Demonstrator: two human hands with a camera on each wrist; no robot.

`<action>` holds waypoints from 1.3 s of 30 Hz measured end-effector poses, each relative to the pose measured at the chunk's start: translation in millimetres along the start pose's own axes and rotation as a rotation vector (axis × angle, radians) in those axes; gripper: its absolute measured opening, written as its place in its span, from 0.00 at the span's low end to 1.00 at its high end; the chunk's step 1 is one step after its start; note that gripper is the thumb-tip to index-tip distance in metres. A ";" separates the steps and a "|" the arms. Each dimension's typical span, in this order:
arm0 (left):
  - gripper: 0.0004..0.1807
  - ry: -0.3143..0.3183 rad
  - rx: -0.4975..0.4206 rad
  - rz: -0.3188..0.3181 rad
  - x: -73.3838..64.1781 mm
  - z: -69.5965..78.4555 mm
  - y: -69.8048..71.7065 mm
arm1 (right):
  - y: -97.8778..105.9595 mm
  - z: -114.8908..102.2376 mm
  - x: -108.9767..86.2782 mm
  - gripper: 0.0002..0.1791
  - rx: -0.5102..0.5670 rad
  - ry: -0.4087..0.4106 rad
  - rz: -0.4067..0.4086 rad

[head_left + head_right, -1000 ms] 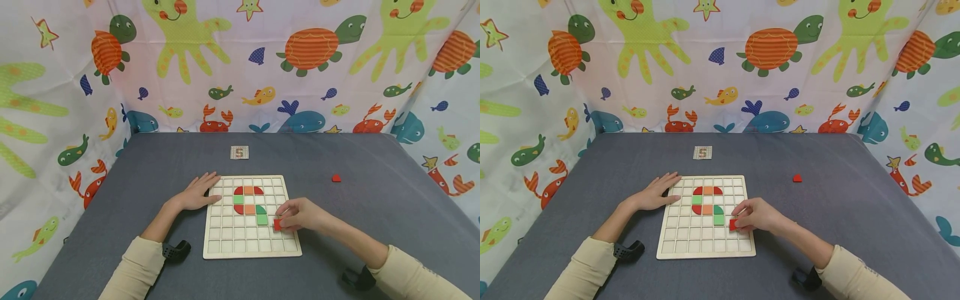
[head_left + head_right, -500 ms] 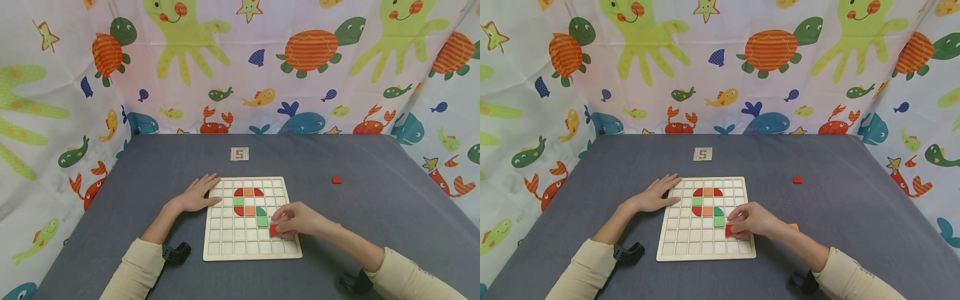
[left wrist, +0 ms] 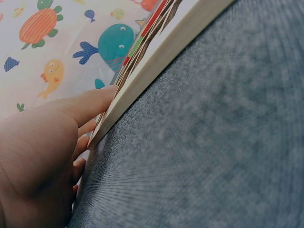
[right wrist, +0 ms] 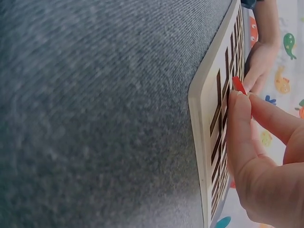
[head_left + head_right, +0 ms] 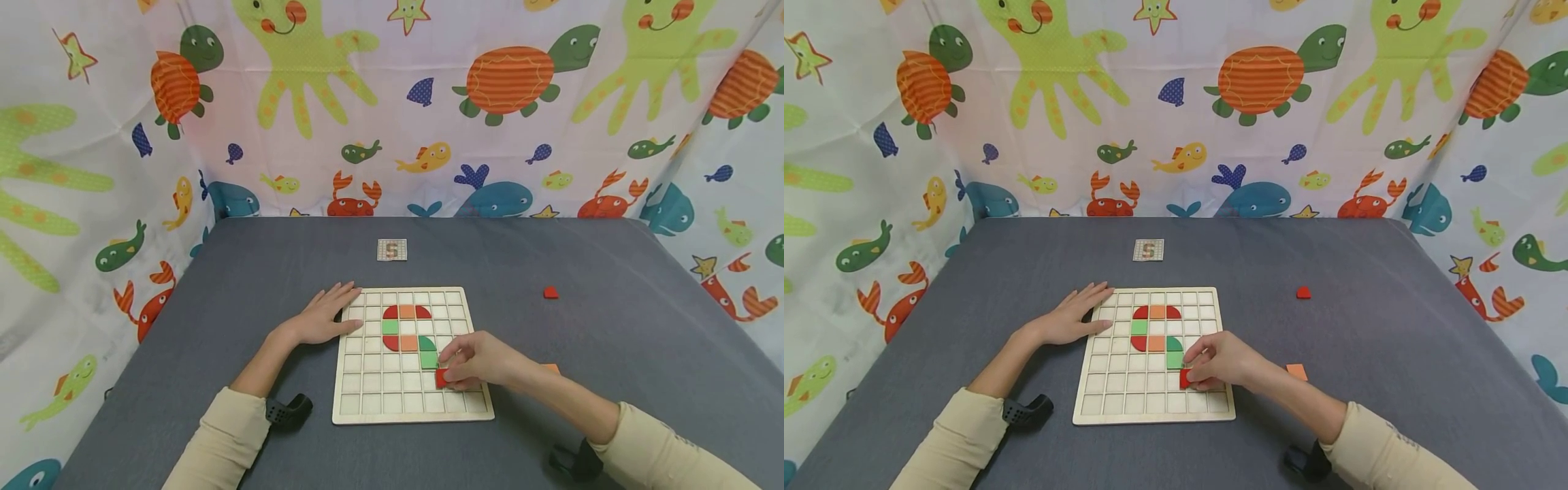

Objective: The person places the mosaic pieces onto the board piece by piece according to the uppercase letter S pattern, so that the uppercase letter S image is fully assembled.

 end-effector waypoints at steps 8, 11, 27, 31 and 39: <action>0.39 -0.005 -0.005 0.004 -0.7 2.2 1.3 | -2.8 0.0 2.4 0.12 0.022 -0.026 0.027; 0.39 -0.007 -0.007 0.006 -1.0 2.7 1.5 | -3.8 0.0 3.1 0.12 0.030 -0.031 0.038; 0.39 -0.001 0.002 0.003 -0.1 2.2 0.4 | -7.6 0.0 6.5 0.11 0.044 -0.065 0.086; 0.39 -0.002 -0.002 0.004 -0.4 3.4 1.5 | -8.1 -1.1 6.5 0.12 0.041 -0.061 0.083; 0.38 -0.009 -0.003 -0.001 -0.3 3.8 1.9 | -10.6 -7.4 5.0 0.13 -0.026 -0.030 0.052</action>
Point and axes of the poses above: each hand's wrist, its own x-axis towards the middle knuckle, its own y-axis out of the back of the hand, z = x × y, the point moved 9 cm from there along x, towards the middle knuckle, and after that the axes turned 13 degrees about -z, right-handed, at the moved point
